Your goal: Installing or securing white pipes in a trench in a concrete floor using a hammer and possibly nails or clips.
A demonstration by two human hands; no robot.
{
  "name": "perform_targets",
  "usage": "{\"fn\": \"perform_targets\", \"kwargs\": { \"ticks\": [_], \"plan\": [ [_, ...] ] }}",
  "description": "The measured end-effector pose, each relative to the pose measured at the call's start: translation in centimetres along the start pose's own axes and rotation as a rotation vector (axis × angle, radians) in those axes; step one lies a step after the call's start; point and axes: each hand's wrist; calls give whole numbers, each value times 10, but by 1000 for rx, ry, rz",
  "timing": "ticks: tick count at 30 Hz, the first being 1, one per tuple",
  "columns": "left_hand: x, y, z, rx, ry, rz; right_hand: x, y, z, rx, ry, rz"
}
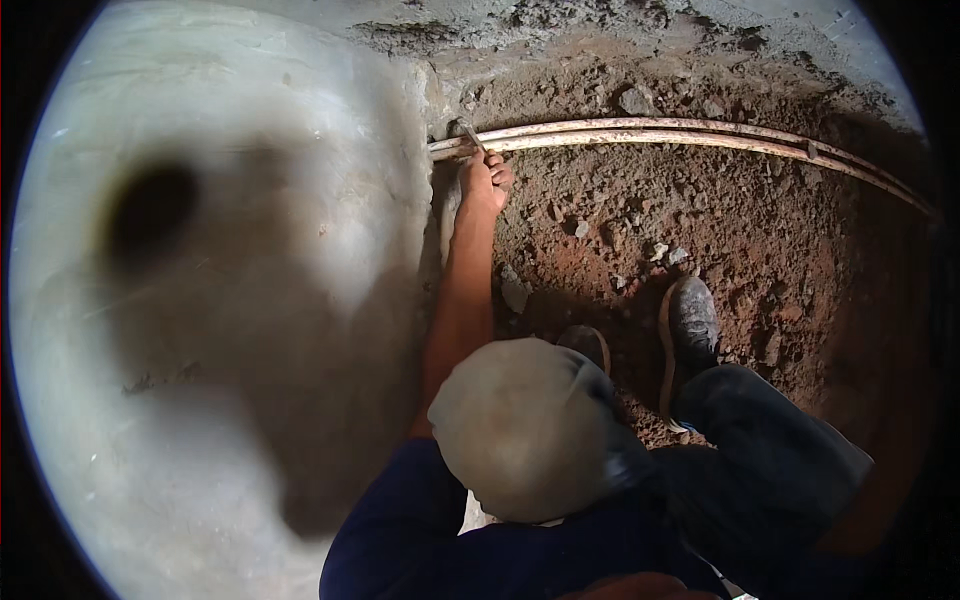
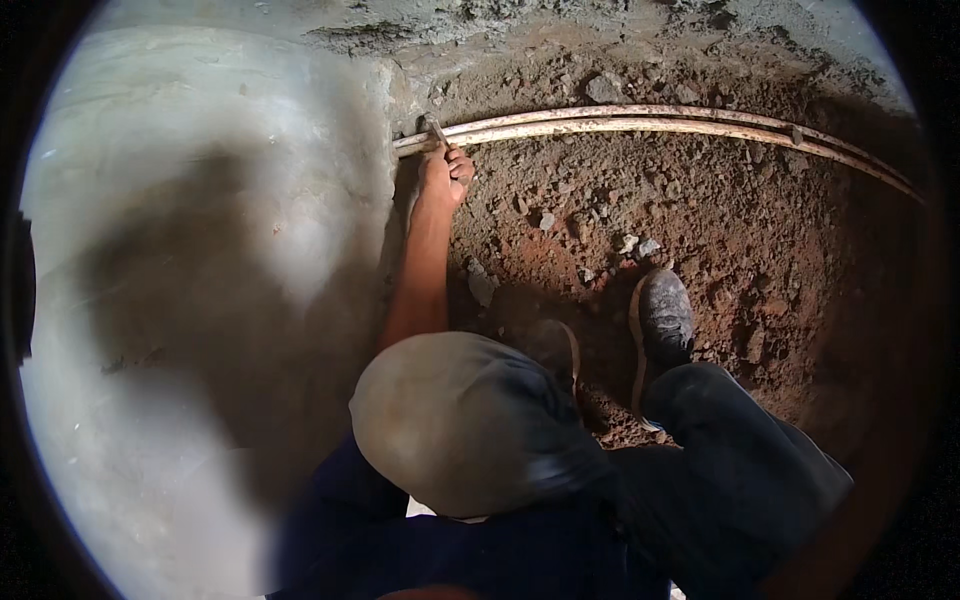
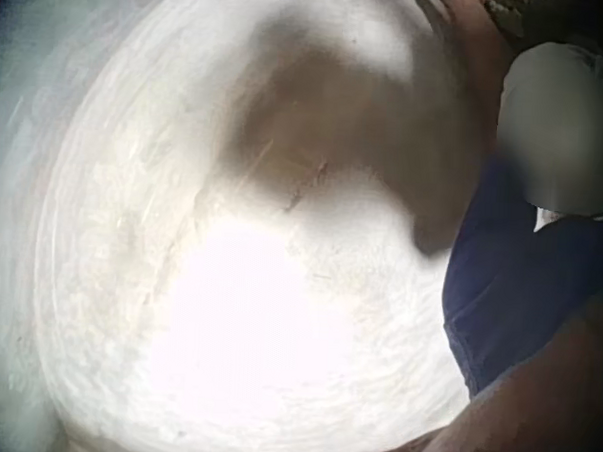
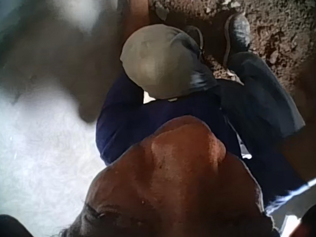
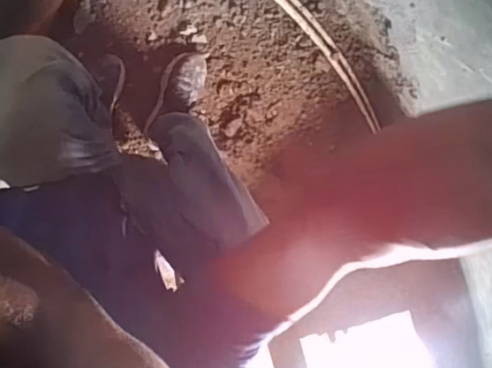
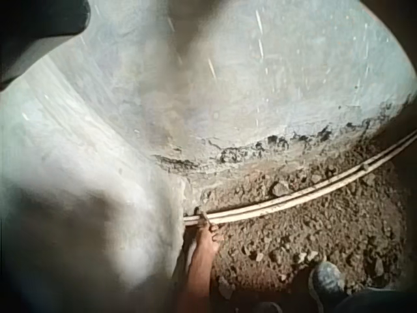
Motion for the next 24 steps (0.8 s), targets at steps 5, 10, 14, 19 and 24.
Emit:
{"fn": "perform_targets", "kwargs": {
  "ticks": [5, 10, 14, 19, 24],
  "plan": [
    [31, -18, 52, -110, 81, -292, -47, -5, 18, 166, -112, 80],
    [60, 2, 140, -111, 105, -873, -80, -6, 37, 317, -296, 117],
    [94, 20, 188, -134, 161, -1336, -126, 51, 91, 545, -409, 291],
    [106, 71, 224, -107, 109, -1524, -137, 155, 149, 1061, -364, 223],
    [109, 78, 206, -47, 97, -1442, -129, 237, 161, 1281, -78, -179]
  ]
}}
Point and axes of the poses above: each hand's wrist, its own z-axis away from the middle knuckle, its own x-axis out of the palm, y = z × x, and after that the axes turned 6 degrees about y, right-handed
